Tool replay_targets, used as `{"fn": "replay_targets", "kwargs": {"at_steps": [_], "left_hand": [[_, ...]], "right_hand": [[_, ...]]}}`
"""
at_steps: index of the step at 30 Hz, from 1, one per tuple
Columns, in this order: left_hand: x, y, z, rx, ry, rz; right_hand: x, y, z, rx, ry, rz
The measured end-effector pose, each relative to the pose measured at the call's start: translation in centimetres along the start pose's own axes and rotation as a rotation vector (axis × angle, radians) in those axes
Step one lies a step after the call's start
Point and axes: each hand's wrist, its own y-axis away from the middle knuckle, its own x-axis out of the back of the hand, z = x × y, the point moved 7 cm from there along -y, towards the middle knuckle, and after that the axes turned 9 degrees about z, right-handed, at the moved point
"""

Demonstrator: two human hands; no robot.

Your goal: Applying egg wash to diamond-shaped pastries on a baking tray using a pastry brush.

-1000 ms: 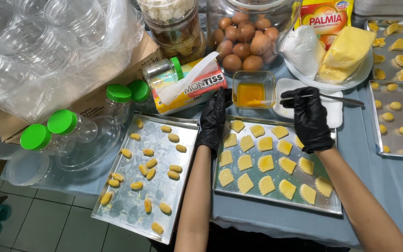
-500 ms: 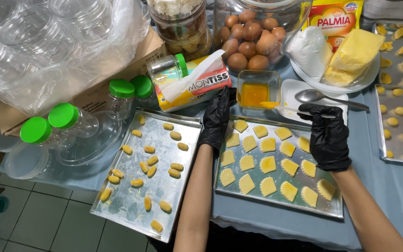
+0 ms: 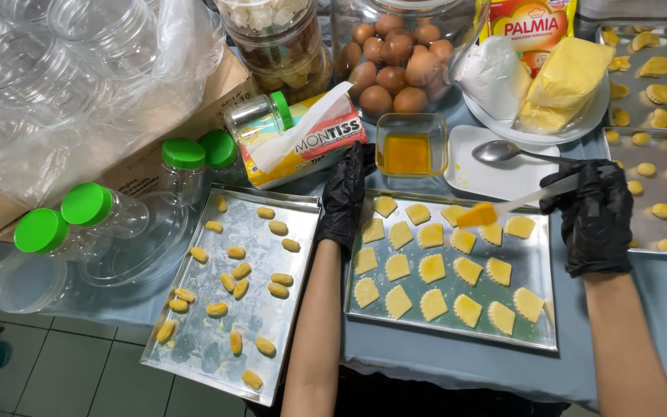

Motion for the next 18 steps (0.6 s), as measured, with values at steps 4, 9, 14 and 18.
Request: {"fn": "replay_targets", "kwargs": {"at_steps": [4, 9, 14, 18], "left_hand": [[1.1, 1.0, 2.3, 0.127, 0.405, -0.021], [2.7, 1.1, 5.7, 0.154, 0.239, 0.012], [-1.3, -0.2, -3.8, -0.282, -0.218, 0.081], [-2.6, 0.0, -5.1, -0.507, -0.463, 0.092]], "right_hand": [[1.3, 1.4, 0.3, -0.198, 0.227, -0.174], [2.0, 3.3, 3.9, -0.347, 0.179, -0.564], [2.7, 2.9, 5.7, -0.359, 0.244, -0.554], [2.3, 2.4, 2.9, -0.316, 0.32, -0.434]]}}
